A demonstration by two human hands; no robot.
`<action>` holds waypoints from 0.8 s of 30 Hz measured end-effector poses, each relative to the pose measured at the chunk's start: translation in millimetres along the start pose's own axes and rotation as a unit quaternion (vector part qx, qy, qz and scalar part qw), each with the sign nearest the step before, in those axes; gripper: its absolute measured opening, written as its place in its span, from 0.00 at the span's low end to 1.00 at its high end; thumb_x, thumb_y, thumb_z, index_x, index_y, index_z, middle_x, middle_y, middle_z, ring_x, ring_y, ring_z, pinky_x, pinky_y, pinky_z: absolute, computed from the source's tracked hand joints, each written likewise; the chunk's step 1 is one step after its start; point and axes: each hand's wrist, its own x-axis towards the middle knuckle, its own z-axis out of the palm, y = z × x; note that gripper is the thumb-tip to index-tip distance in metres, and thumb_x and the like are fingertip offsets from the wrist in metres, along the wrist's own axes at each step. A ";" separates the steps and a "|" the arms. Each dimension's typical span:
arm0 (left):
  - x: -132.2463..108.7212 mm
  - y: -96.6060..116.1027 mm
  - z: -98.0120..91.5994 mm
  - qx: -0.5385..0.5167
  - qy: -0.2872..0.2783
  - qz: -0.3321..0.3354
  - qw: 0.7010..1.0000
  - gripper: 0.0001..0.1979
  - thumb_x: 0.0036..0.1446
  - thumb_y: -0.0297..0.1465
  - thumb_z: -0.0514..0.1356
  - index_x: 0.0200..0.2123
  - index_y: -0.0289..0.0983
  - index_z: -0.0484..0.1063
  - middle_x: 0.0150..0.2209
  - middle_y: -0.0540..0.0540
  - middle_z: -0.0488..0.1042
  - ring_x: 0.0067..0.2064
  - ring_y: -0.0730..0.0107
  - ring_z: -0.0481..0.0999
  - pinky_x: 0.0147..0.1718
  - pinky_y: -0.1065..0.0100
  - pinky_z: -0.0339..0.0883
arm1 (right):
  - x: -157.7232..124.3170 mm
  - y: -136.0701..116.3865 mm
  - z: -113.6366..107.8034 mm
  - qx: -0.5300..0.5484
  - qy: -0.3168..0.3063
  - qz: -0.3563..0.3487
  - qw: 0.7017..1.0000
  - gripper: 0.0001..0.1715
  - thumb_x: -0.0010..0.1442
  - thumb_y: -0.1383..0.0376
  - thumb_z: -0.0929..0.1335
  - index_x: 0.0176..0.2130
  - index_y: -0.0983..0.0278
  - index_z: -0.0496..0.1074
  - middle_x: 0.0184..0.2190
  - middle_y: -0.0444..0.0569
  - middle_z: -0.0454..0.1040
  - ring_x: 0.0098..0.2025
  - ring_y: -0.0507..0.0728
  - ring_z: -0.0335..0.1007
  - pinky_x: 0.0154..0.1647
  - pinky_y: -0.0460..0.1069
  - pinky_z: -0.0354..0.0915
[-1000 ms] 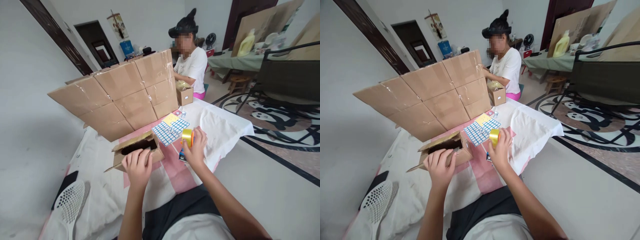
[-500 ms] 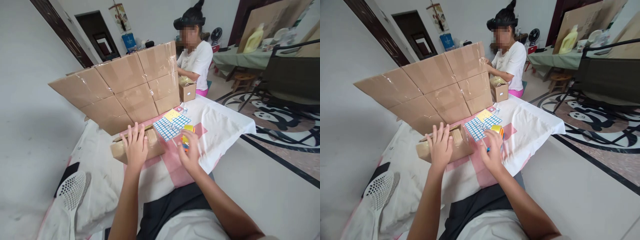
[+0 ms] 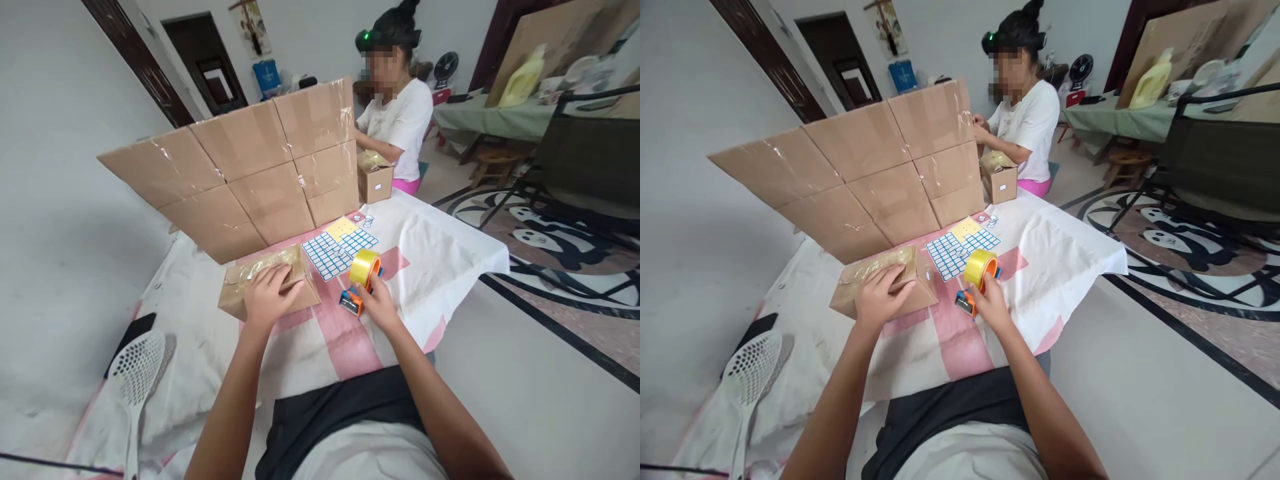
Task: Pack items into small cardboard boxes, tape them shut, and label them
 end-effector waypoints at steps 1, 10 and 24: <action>-3.5 3.7 0.5 -0.025 0.017 0.020 0.999 0.09 0.62 0.37 0.62 0.41 0.41 0.79 0.45 0.42 0.84 0.48 0.55 0.81 0.52 0.56 0.69 | 0.0 1.0 1.9 0.020 0.009 -0.006 1.000 0.14 0.61 0.57 0.69 0.46 0.61 0.74 0.40 0.51 0.80 0.41 0.62 0.76 0.44 0.56 0.71; -37.6 115.0 38.1 -0.264 -0.113 -0.116 0.951 0.12 0.63 0.36 0.61 0.48 0.41 0.76 0.49 0.41 0.77 0.53 0.54 0.74 0.55 0.54 0.65 | -20.7 -17.1 12.5 0.230 0.019 0.017 0.973 0.19 0.61 0.54 0.72 0.49 0.59 0.73 0.42 0.47 0.79 0.42 0.60 0.75 0.47 0.55 0.70; -45.0 154.2 36.1 -0.465 -0.094 -0.310 0.824 0.14 0.63 0.39 0.60 0.29 0.38 0.77 0.39 0.44 0.71 0.45 0.64 0.74 0.46 0.66 0.69 | -12.4 -3.4 -2.6 0.017 0.105 -0.130 0.986 0.28 0.66 0.42 0.61 0.37 0.61 0.75 0.35 0.52 0.75 0.39 0.63 0.71 0.44 0.59 0.66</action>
